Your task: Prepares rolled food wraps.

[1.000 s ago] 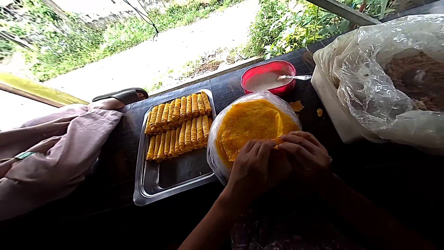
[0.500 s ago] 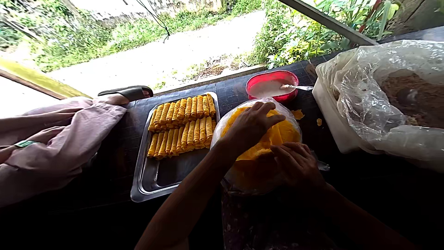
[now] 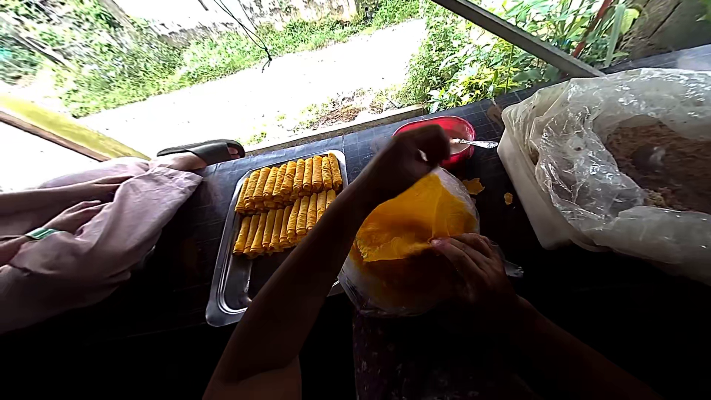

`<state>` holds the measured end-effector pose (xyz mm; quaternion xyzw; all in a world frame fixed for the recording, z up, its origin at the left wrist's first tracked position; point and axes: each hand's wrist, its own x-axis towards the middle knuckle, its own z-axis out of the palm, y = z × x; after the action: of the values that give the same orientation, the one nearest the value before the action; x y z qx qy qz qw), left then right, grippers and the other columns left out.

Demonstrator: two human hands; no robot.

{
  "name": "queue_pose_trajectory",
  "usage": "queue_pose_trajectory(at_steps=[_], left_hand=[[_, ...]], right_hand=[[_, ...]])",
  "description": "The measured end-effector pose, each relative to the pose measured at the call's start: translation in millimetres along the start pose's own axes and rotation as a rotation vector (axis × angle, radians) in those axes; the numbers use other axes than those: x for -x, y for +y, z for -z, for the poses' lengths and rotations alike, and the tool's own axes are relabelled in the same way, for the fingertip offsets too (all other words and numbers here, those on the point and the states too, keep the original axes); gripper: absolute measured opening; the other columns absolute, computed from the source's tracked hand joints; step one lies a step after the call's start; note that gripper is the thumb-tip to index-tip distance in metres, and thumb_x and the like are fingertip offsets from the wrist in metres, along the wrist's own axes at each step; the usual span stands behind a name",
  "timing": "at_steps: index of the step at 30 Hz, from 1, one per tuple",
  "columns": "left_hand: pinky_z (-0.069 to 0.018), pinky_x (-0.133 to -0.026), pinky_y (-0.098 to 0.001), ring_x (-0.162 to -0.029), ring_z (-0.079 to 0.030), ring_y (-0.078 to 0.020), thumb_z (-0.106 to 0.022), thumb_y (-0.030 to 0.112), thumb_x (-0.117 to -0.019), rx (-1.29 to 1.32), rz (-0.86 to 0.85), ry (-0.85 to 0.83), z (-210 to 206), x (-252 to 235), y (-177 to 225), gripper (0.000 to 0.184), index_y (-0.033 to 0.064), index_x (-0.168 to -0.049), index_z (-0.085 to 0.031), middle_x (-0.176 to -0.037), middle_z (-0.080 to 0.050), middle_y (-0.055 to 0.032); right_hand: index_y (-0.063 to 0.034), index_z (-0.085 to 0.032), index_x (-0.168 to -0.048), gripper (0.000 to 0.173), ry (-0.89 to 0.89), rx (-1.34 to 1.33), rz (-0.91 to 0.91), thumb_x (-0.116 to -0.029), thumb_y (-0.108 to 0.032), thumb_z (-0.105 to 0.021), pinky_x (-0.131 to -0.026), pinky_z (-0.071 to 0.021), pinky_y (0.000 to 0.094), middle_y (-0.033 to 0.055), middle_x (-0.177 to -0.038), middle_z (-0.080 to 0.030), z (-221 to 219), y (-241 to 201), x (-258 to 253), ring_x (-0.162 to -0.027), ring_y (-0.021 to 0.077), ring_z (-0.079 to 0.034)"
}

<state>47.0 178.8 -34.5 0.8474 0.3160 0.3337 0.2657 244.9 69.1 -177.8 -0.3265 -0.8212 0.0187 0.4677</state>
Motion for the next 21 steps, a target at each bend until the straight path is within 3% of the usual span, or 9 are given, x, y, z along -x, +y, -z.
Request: queue_pose_trajectory(at_steps=[2, 3, 6, 9, 12, 16, 21], left_hand=[[-0.0531, -0.083, -0.0296, -0.092, -0.066, -0.013, -0.059, -0.004, -0.0927, -0.219, 0.123, 0.213, 1, 7, 0, 0.013, -0.0016, -0.101, -0.068, -0.098, -0.07, -0.01], [-0.0523, -0.083, -0.0314, -0.094, -0.066, -0.0151, -0.059, -0.003, -0.0935, -0.293, 0.147, 0.232, 2, 14, 5, 0.014, 0.0005, -0.101, -0.07, -0.099, -0.07, -0.0098], [-0.055, -0.087, -0.0416, -0.096, -0.068, -0.0233, -0.066, 0.002, -0.0932, -0.413, 0.162, -0.001, 0, 48, 32, 0.011, 0.0044, -0.1, -0.075, -0.099, -0.071, -0.0097], [-0.0553, -0.082, -0.0394, -0.092, -0.068, -0.0195, -0.075, 0.022, -0.0898, -0.407, 0.221, -0.185, -13, 80, 40, 0.014, 0.0102, -0.096, -0.079, -0.092, -0.072, -0.0041], [-0.0562, -0.079, -0.0375, -0.09, -0.069, -0.0217, -0.079, 0.023, -0.0847, -0.465, 0.283, -0.18, -25, 101, 43, 0.02, 0.0098, -0.1, -0.078, -0.092, -0.072, -0.0058], [-0.0565, -0.076, -0.0384, -0.086, -0.068, -0.0242, -0.08, 0.02, -0.0817, -0.549, 0.27, -0.086, -40, 112, 37, 0.02, 0.0076, -0.096, -0.076, -0.089, -0.07, -0.0081], [-0.0545, -0.072, -0.0379, -0.081, -0.067, -0.0229, -0.079, 0.026, -0.083, -0.602, 0.273, -0.074, -46, 117, 36, 0.018, 0.0093, -0.09, -0.075, -0.082, -0.069, -0.0051]], right_hand=[[-0.0086, -0.071, -0.117, 0.024, -0.036, 0.001, -0.024, -0.1042, -0.017, -0.052, -0.101, -0.0478, 0.0348, 0.0041, -0.112, -0.076, 5, -3, -6, -0.108, 0.019, -0.067], [-0.0088, -0.072, -0.116, 0.024, -0.062, 0.004, -0.04, -0.1045, -0.02, -0.053, -0.099, -0.0487, 0.0356, 0.0037, -0.111, -0.076, 8, -5, -11, -0.107, 0.0197, -0.068], [-0.0114, -0.076, -0.108, 0.029, -0.161, 0.029, -0.095, -0.1049, -0.03, -0.054, -0.092, -0.0534, 0.0385, 0.0031, -0.104, -0.076, 16, -17, -29, -0.103, 0.0218, -0.07], [-0.0087, -0.078, -0.102, 0.024, -0.221, 0.035, -0.121, -0.099, -0.026, -0.061, -0.084, -0.0573, 0.0384, 0.0067, -0.096, -0.074, 15, -26, -45, -0.094, 0.0247, -0.071], [-0.0063, -0.078, -0.1, 0.017, -0.258, 0.004, -0.143, -0.094, -0.016, -0.066, -0.08, -0.0581, 0.0373, 0.0086, -0.094, -0.073, 9, -29, -51, -0.091, 0.0253, -0.07], [-0.0076, -0.078, -0.1, 0.016, -0.305, -0.06, -0.148, -0.0927, -0.016, -0.067, -0.081, -0.0574, 0.0357, 0.0075, -0.096, -0.072, 6, -23, -52, -0.092, 0.0236, -0.069], [-0.0095, -0.078, -0.098, 0.018, -0.323, -0.128, -0.107, -0.0929, -0.023, -0.067, -0.082, -0.0559, 0.0336, 0.0041, -0.097, -0.073, 4, -13, -48, -0.093, 0.0202, -0.068]])
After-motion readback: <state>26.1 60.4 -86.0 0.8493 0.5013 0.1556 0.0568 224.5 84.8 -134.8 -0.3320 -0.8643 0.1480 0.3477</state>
